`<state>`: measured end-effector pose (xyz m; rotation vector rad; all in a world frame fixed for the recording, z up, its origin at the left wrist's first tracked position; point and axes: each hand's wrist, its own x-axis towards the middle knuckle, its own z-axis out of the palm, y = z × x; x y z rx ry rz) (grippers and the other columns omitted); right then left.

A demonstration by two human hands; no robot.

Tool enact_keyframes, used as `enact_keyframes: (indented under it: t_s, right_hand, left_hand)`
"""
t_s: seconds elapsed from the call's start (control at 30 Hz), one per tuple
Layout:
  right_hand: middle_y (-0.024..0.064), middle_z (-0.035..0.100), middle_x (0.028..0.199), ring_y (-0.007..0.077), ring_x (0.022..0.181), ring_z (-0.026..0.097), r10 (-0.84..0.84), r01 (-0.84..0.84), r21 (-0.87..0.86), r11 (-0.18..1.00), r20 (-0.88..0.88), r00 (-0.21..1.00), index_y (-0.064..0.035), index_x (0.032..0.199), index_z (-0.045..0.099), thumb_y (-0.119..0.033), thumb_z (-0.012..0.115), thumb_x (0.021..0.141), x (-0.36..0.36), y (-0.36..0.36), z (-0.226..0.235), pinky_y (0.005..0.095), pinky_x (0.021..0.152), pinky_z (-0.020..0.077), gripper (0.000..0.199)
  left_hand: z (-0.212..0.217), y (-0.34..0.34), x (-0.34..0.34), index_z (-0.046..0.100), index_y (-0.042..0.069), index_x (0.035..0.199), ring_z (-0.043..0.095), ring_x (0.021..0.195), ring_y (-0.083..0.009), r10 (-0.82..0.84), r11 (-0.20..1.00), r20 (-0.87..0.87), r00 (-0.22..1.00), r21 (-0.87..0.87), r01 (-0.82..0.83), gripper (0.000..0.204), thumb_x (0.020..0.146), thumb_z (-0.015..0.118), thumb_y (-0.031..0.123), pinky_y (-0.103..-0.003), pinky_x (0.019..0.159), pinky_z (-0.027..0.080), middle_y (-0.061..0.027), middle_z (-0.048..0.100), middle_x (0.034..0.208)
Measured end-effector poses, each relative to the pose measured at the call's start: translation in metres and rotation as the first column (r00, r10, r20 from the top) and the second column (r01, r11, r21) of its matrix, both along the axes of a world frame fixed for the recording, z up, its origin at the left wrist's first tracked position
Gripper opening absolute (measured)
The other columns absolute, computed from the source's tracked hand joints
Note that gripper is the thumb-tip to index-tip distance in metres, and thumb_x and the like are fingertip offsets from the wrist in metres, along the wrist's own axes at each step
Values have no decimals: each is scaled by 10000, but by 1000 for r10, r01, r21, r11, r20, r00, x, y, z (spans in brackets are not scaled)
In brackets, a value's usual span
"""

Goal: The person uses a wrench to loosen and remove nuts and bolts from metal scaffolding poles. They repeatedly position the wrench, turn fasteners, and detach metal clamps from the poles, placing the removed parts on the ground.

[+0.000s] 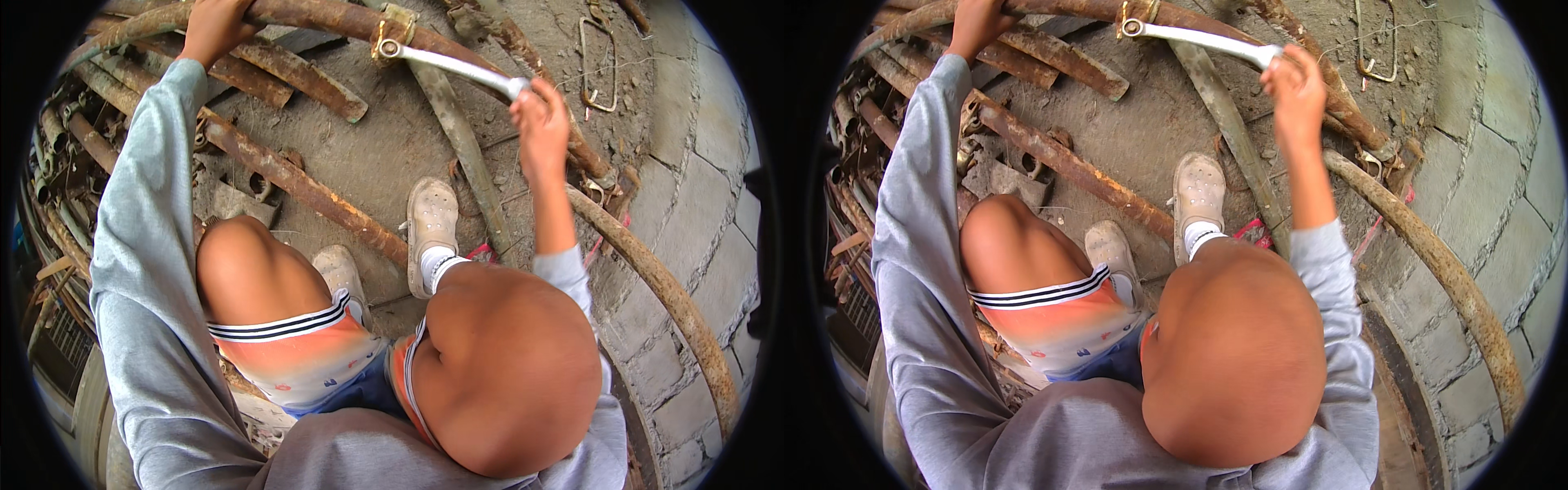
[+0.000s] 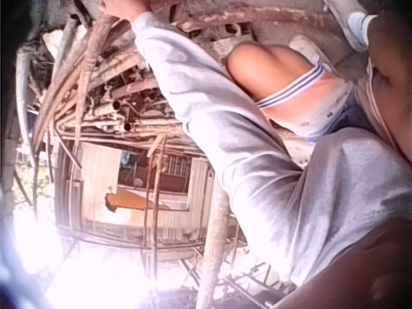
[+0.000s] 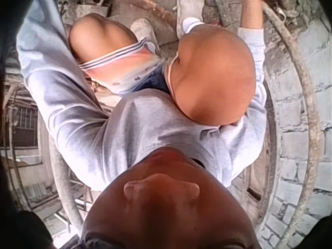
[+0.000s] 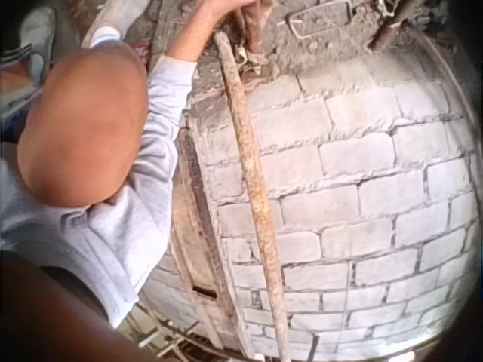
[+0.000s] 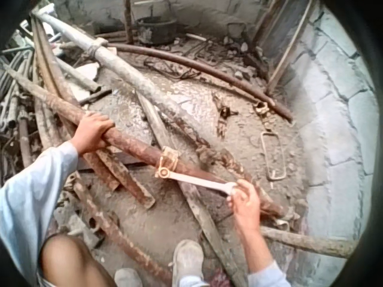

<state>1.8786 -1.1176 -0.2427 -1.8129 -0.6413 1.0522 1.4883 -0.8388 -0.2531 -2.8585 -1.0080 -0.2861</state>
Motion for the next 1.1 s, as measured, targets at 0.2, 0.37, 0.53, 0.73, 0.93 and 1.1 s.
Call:
enact_keyframes:
  t_s: [0.2,0.37,0.53,0.73,0.93,1.1]
  right_hand:
    - [157,698,929,256,867,699,208,-322,238,916,405,890,-39,1281,601,-86,607,942,16,178,-1,354,720,559,342]
    - [272,707,977,421,935,692,312,-655,206,727,751,582,-70,1169,658,-40,543,896,-89,277,2,474,801,545,298]
    - [279,684,1005,482,959,662,569,-864,309,398,655,497,-29,1139,593,-130,498,942,-248,205,-3,557,847,529,241]
    - [55,614,589,268,600,674,613,-978,-194,82,783,-104,-110,1206,530,-391,670,906,-219,78,-7,440,507,486,434]
    - [22,642,757,224,952,589,534,-996,-81,47,844,-44,-133,777,677,-379,740,819,-167,19,-26,428,915,401,258]
    - [54,589,1234,303,1223,477,502,-965,53,259,846,181,-125,744,642,-286,789,741,-140,-13,-13,526,1028,320,218]
  left_hand:
    - [-1,-2,2,675,142,928,641,925,-302,29,1000,-14,999,12,-29,351,611,785,244,-448,816,449,-62,646,895]
    - [0,4,19,676,146,939,638,948,-304,4,1000,19,1000,-25,-3,362,619,789,271,-448,834,450,-66,639,899]
    - [-25,23,-57,669,149,957,637,962,-307,-138,980,55,989,150,128,376,626,798,273,-457,857,443,-62,639,908]
    - [-2,8,12,658,146,944,636,940,-329,-35,996,-11,999,-79,34,353,625,773,245,-465,835,449,-88,650,891]
    - [-18,3,0,623,154,859,648,908,-294,30,999,27,999,20,-31,309,638,781,302,-461,811,443,-54,638,855]
    - [-17,5,-1,618,171,847,661,878,-282,13,999,53,998,39,-15,321,649,796,349,-455,789,454,-50,643,854]
